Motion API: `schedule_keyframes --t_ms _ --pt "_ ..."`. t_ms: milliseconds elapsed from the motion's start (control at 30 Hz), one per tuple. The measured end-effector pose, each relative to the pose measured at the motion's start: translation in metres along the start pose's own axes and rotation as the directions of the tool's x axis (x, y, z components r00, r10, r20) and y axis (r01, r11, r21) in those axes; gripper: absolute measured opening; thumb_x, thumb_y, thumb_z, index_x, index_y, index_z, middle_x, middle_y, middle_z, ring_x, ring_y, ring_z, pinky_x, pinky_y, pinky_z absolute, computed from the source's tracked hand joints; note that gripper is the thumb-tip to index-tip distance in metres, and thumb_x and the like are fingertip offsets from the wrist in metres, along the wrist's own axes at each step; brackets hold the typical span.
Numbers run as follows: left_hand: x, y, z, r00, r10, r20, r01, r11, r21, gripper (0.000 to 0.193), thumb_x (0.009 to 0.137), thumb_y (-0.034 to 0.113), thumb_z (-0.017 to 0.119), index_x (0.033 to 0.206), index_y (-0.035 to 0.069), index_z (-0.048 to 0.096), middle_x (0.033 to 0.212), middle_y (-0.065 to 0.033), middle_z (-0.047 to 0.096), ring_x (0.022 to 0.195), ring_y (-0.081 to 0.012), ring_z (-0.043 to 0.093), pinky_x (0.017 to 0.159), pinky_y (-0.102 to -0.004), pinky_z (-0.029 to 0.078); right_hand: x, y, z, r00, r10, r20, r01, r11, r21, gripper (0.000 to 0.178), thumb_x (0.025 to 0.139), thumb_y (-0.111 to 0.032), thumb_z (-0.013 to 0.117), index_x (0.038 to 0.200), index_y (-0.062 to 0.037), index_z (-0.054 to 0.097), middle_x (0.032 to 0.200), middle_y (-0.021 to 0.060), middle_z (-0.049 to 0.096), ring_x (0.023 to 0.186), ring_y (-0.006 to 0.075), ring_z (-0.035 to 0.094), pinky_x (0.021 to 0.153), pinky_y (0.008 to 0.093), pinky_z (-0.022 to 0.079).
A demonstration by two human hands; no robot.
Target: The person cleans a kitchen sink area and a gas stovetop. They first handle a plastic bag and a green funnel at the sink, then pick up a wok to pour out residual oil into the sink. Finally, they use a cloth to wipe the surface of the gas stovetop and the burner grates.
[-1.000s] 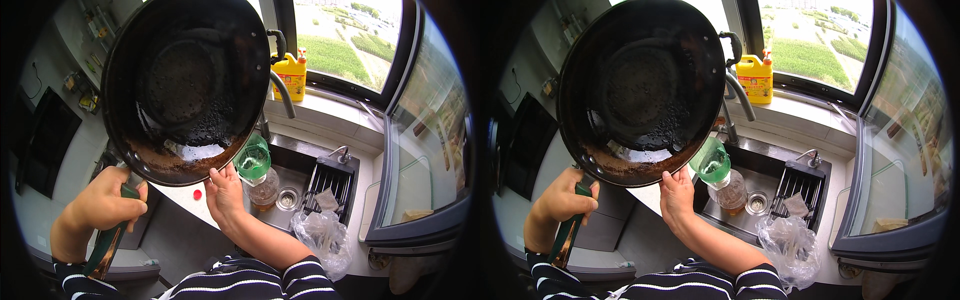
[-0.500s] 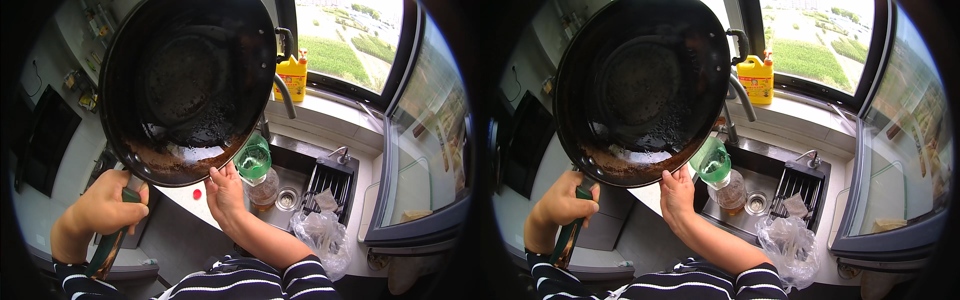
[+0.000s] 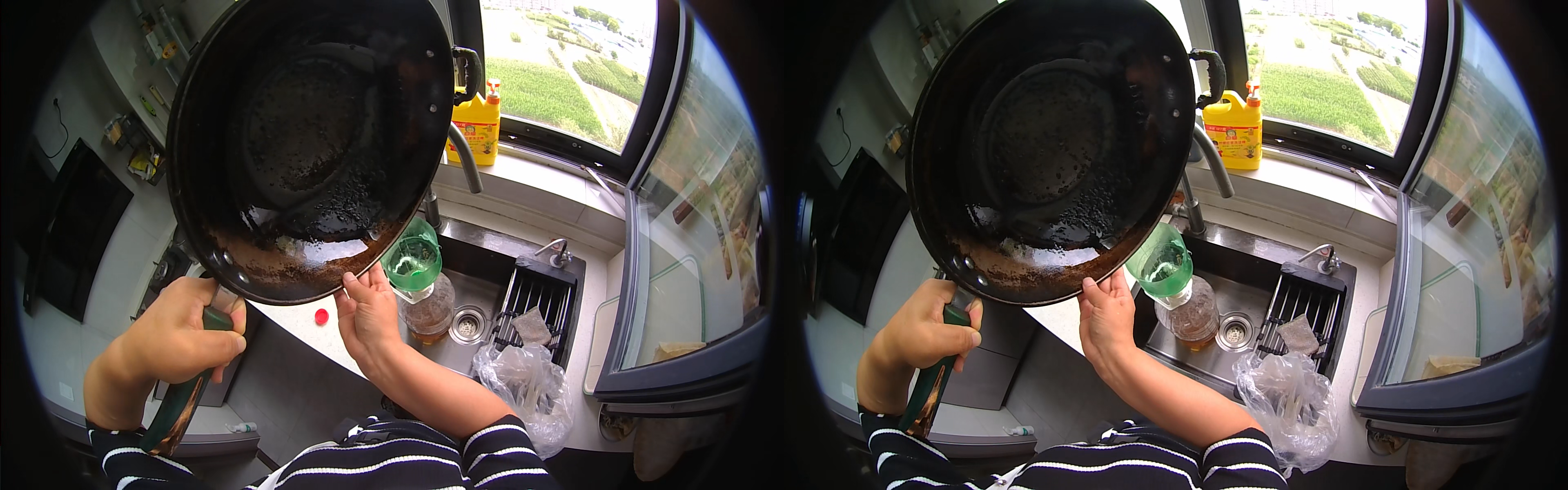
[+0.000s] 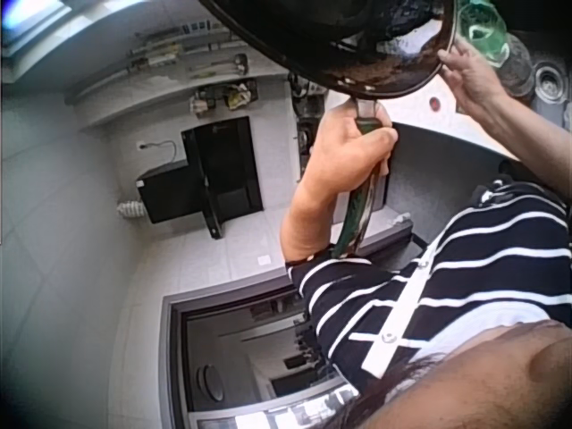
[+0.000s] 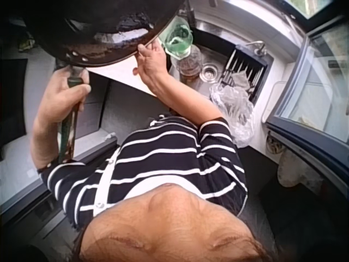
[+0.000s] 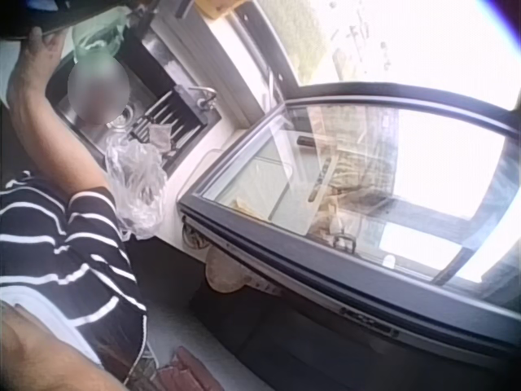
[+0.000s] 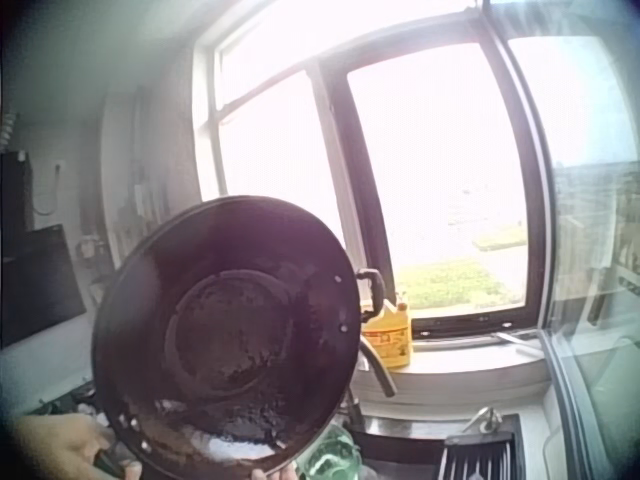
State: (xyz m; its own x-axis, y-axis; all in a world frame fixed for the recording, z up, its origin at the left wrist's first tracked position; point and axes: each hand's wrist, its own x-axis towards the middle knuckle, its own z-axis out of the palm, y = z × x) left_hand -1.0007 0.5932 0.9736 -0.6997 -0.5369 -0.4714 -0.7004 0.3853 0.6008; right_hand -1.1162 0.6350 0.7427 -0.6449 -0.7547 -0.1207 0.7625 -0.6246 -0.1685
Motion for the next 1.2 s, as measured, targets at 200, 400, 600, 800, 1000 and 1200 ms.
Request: schedule_keyframes --t_ms 200,400,600,800,1000,1200 --pt "-0.0001 0.0006 -0.0006 1.000 0.004 0.001 -0.004 1.000 0.008 0.011 0.073 0.003 0.061 0.075 0.000 0.050 0.058 -0.0058 0.056 0.047 -0.0123 0.057 0.045 -0.0258 0.045 -0.0004 0.0002 0.0014 1.000 -0.002 -0.002 0.002 1.000 0.004 0.050 0.091 0.009 0.045 0.138 -0.0080 0.039 0.131 0.0035 0.052 0.118 0.0148 0.051 0.102 0.0339 0.039" --pt "-0.0019 0.0036 -0.0003 1.000 0.000 -0.002 0.000 1.000 0.003 0.012 0.072 0.002 0.061 0.077 0.000 0.050 0.061 -0.0061 0.056 0.049 -0.0126 0.057 0.046 -0.0262 0.046 0.0003 0.0016 0.0013 1.000 0.018 -0.004 -0.018 1.000 0.004 0.052 0.091 0.009 0.044 0.139 -0.0096 0.037 0.134 0.0031 0.050 0.120 0.0154 0.049 0.104 0.0351 0.037" --pt "-0.0022 0.0013 0.0017 1.000 0.009 0.000 -0.009 1.000 0.004 0.013 0.072 0.001 0.061 0.078 0.000 0.050 0.066 -0.0061 0.055 0.050 -0.0127 0.057 0.047 -0.0264 0.046 -0.0019 0.0007 0.0038 0.999 0.031 -0.029 -0.031 0.999 -0.007 0.049 0.092 0.007 0.045 0.138 -0.0099 0.040 0.132 0.0019 0.052 0.119 0.0140 0.050 0.102 0.0342 0.037" --pt "0.0013 -0.0032 0.0018 0.999 0.033 0.033 -0.032 0.999 -0.026 0.012 0.073 0.000 0.061 0.079 -0.001 0.050 0.065 -0.0057 0.054 0.050 -0.0120 0.056 0.046 -0.0263 0.045 0.0004 0.0037 0.0003 0.999 0.026 -0.045 -0.026 1.000 0.006 0.047 0.092 0.006 0.045 0.136 -0.0104 0.042 0.129 0.0013 0.054 0.116 0.0138 0.051 0.100 0.0331 0.037" --pt "0.0022 -0.0031 0.0011 0.998 0.035 0.046 -0.035 0.999 -0.014 0.011 0.074 0.000 0.060 0.079 -0.001 0.051 0.062 -0.0048 0.054 0.049 -0.0108 0.055 0.046 -0.0254 0.044 -0.0003 0.0028 0.0045 0.995 0.040 -0.091 -0.039 0.999 0.008 0.052 0.093 0.009 0.042 0.142 -0.0054 0.033 0.136 0.0067 0.049 0.123 0.0164 0.048 0.105 0.0337 0.037" --pt "0.0024 -0.0040 0.0014 0.999 0.020 0.044 -0.019 1.000 -0.021 0.011 0.074 0.000 0.060 0.079 0.000 0.051 0.062 -0.0043 0.055 0.049 -0.0100 0.055 0.046 -0.0247 0.045 -0.0015 0.0011 0.0071 0.993 0.040 -0.111 -0.042 0.999 -0.007 0.051 0.093 0.010 0.043 0.140 -0.0050 0.034 0.136 0.0068 0.049 0.123 0.0173 0.048 0.106 0.0342 0.036"
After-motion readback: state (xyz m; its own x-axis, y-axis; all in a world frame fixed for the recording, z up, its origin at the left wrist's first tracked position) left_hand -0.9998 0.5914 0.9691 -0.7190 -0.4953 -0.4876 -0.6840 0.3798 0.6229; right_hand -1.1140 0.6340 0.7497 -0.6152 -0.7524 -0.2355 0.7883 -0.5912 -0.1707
